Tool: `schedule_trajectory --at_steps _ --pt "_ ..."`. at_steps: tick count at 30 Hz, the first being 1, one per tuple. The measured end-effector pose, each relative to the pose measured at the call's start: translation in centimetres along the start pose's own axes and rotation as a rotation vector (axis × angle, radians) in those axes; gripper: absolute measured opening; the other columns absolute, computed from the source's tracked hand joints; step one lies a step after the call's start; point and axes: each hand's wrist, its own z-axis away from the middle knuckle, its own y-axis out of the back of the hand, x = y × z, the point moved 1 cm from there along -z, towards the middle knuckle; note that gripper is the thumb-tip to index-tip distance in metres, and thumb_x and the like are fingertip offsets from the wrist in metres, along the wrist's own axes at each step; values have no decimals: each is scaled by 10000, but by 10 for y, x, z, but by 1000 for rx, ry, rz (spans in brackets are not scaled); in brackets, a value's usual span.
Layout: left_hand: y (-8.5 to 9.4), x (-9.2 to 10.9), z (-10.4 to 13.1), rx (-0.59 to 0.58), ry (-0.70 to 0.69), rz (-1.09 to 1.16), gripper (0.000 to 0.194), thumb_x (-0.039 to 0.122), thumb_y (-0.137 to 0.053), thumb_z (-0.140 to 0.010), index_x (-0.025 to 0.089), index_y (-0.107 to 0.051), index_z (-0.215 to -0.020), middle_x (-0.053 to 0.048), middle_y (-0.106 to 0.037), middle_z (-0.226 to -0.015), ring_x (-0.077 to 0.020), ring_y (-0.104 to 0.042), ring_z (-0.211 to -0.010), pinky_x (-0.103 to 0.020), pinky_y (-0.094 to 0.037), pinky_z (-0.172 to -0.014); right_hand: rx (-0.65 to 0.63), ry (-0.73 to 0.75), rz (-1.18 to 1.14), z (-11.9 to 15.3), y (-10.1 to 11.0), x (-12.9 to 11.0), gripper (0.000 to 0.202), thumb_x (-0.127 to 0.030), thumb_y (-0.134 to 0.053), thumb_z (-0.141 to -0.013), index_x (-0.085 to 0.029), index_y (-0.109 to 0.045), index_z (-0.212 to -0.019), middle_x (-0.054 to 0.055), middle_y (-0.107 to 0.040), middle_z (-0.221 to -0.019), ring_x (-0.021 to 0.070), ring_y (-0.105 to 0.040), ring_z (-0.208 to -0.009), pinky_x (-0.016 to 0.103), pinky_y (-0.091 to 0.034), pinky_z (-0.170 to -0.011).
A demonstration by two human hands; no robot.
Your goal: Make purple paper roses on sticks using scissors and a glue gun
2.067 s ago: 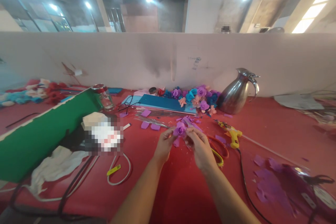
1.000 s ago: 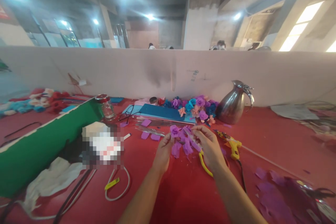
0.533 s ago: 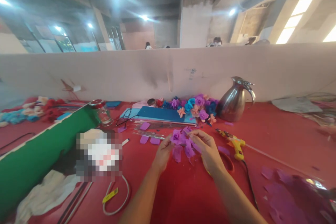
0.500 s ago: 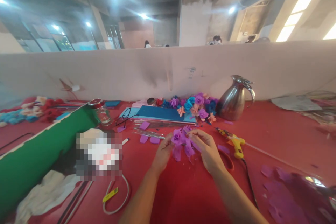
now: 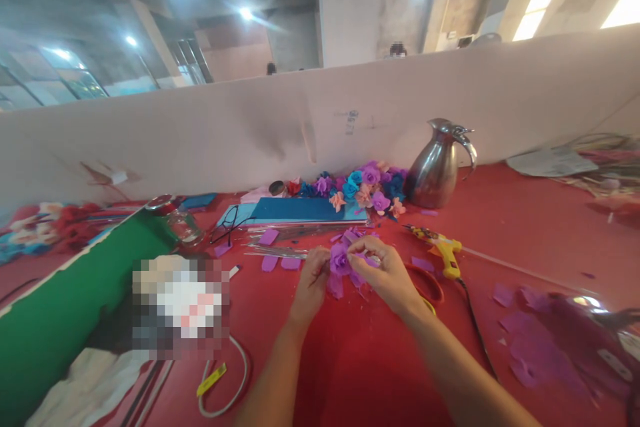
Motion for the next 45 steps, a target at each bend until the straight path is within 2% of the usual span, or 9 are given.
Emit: schedule_trajectory --at_steps 5,11,18,24,29,32,35,38,45 --pt "0 1 0 17 17 12 211 391 -576 -843 214 -673 -780 -34 -555 -824 -201 -470 -848 -296 -383 -828 3 -68 -22 -1 0 1 86 -246 -594 -677 -217 -669 -646 9 -641 -675 190 -542 -704 314 -388 -704" --pt "-4 3 1 14 82 136 190 388 -622 -818 228 -709 -869 -47 -607 -931 -211 -511 -932 -311 -393 -886 -31 -278 -329 0 -6 4 162 -347 -660 -672 -190 -665 -631 -11 -562 -593 131 -461 -589 261 -352 -578" --pt "-2 -3 3 11 127 186 233 428 -646 -794 216 -716 -861 -60 -639 -976 -234 -525 -1000 -325 -406 -899 -49 -225 -292 1 -6 1 180 -362 -670 -688 -189 -674 -641 -9 -578 -616 134 -478 -611 265 -363 -613" --pt "-3 0 3 -8 113 195 219 407 -618 -822 218 -714 -877 -49 -643 -990 -212 -549 -957 -318 -411 -889 -55 -297 -431 1 -9 3 191 -380 -689 -654 -193 -666 -619 0 -581 -614 136 -477 -605 271 -369 -624" --pt "-3 7 1 65 32 101 171 363 -608 -836 241 -720 -875 -47 -636 -977 -208 -537 -946 -320 -402 -896 14 -234 -318 1 -6 -2 174 -364 -642 -689 -193 -641 -657 -3 -576 -647 145 -479 -641 274 -366 -637" --pt "-2 6 1 76 -10 58 176 357 -584 -853 245 -716 -886 -49 -622 -960 -206 -532 -932 -315 -400 -874 -12 -162 -213 2 -4 -6 151 -347 -611 -721 -203 -631 -679 -2 -576 -676 153 -487 -671 278 -365 -661" --pt "-1 2 1 93 -57 33 175 332 -557 -875 249 -710 -890 -44 -600 -947 -198 -528 -930 -307 -392 -867 -26 -134 -117 3 -4 -6 102 -306 -618 -698 -208 -632 -672 0 -581 -697 159 -495 -687 281 -365 -671" --pt "0 -1 1 89 -63 29 158 316 -562 -874 249 -705 -875 -40 -584 -944 -189 -520 -918 -299 -390 -862 -22 -163 -136 3 -5 -4 94 -295 -615 -677 -204 -629 -656 3 -568 -694 158 -476 -679 280 -357 -651" --pt "-2 1 2 74 -44 74 162 332 -568 -870 227 -689 -850 -45 -561 -920 -188 -499 -902 -304 -408 -853 -76 -317 -386 2 -7 -2 156 -323 -661 -629 -176 -621 -659 -12 -535 -641 123 -446 -612 258 -337 -601"
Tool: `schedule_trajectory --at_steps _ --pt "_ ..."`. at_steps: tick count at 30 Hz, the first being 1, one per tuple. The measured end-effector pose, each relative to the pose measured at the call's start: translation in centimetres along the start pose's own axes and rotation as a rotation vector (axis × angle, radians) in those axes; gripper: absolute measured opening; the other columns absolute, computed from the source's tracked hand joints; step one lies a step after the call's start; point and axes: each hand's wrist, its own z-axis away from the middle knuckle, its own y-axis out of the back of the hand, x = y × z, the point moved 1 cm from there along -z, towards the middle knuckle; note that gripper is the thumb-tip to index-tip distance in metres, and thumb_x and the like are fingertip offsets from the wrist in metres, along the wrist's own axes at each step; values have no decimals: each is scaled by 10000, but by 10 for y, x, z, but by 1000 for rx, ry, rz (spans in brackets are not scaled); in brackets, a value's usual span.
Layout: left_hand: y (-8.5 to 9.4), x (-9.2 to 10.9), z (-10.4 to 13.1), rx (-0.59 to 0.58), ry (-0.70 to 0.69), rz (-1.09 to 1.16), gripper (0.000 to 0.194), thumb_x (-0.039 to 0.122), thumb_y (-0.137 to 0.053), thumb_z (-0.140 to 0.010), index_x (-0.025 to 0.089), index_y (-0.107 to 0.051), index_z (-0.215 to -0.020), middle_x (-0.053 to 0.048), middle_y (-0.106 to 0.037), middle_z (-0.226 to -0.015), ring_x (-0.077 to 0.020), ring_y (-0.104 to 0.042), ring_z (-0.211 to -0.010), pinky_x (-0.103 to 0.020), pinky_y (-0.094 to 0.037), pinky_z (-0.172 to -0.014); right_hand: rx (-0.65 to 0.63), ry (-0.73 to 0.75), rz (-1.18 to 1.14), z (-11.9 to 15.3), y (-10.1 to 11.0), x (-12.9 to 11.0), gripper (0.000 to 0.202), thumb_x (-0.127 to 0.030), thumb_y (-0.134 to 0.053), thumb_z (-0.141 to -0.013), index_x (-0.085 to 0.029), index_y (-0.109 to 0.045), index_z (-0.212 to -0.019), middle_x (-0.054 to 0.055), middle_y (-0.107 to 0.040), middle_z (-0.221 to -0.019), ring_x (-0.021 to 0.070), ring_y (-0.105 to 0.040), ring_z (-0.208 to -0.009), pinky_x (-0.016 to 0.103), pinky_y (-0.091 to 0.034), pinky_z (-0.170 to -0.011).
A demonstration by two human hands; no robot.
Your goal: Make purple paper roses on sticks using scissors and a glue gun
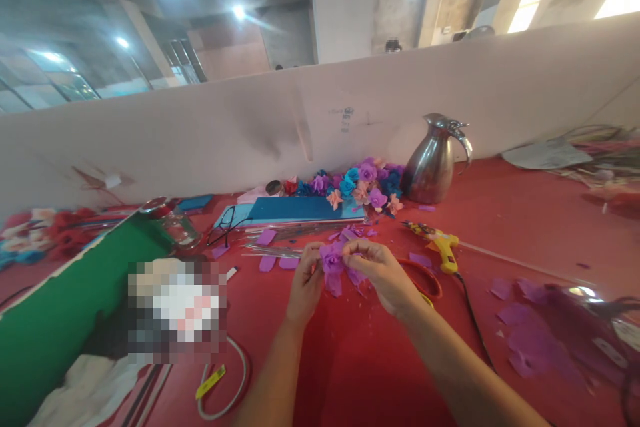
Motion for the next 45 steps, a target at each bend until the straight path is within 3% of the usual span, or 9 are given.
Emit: schedule_trajectory --at_steps 5,10,16,23,30,37,45 --pt "0 2 -1 13 -23 -15 169 342 -577 -863 223 -678 -798 -41 -569 -912 -181 -507 -872 -298 -414 -829 -1 72 56 2 2 -5 128 -324 -615 -688 -197 -603 -704 -16 -529 -654 123 -443 -606 252 -337 -573" --pt "0 -2 0 -38 -49 -37 221 358 -544 -880 208 -661 -769 -56 -570 -966 -193 -520 -926 -302 -405 -845 20 159 281 2 2 -3 137 -333 -589 -721 -197 -609 -723 3 -562 -702 160 -493 -701 283 -370 -659" --pt "-1 -1 1 -40 -21 -14 217 359 -549 -876 211 -683 -789 -58 -583 -963 -189 -530 -922 -294 -416 -837 29 252 364 0 3 -1 118 -310 -576 -736 -202 -617 -709 12 -599 -736 178 -527 -753 313 -396 -743" --pt "-4 -1 1 -32 63 78 155 348 -633 -818 223 -724 -815 -54 -644 -994 -200 -559 -955 -308 -425 -872 40 72 -19 0 -3 3 181 -372 -644 -693 -197 -630 -645 0 -600 -663 151 -529 -669 280 -418 -673" --pt "-9 -5 3 135 230 202 215 350 -687 -767 216 -735 -928 -57 -702 -938 -236 -577 -1070 -368 -397 -979 199 57 -66 -4 -4 18 115 -279 -615 -655 -212 -654 -740 4 -648 -771 155 -570 -761 265 -426 -731" --pt "-12 -8 4 161 239 172 229 352 -693 -748 187 -752 -895 -89 -714 -1018 -272 -571 -1107 -392 -403 -978 40 147 83 -6 -13 38 215 -281 -656 -702 -196 -696 -896 35 -682 -840 192 -597 -785 307 -456 -752" --pt "-10 -2 5 179 226 46 126 300 -688 -725 198 -749 -766 -55 -718 -920 -264 -592 -1035 -374 -456 -899 40 268 210 -13 -4 45 173 -349 -702 -711 -207 -720 -808 50 -647 -892 206 -580 -830 308 -463 -741"
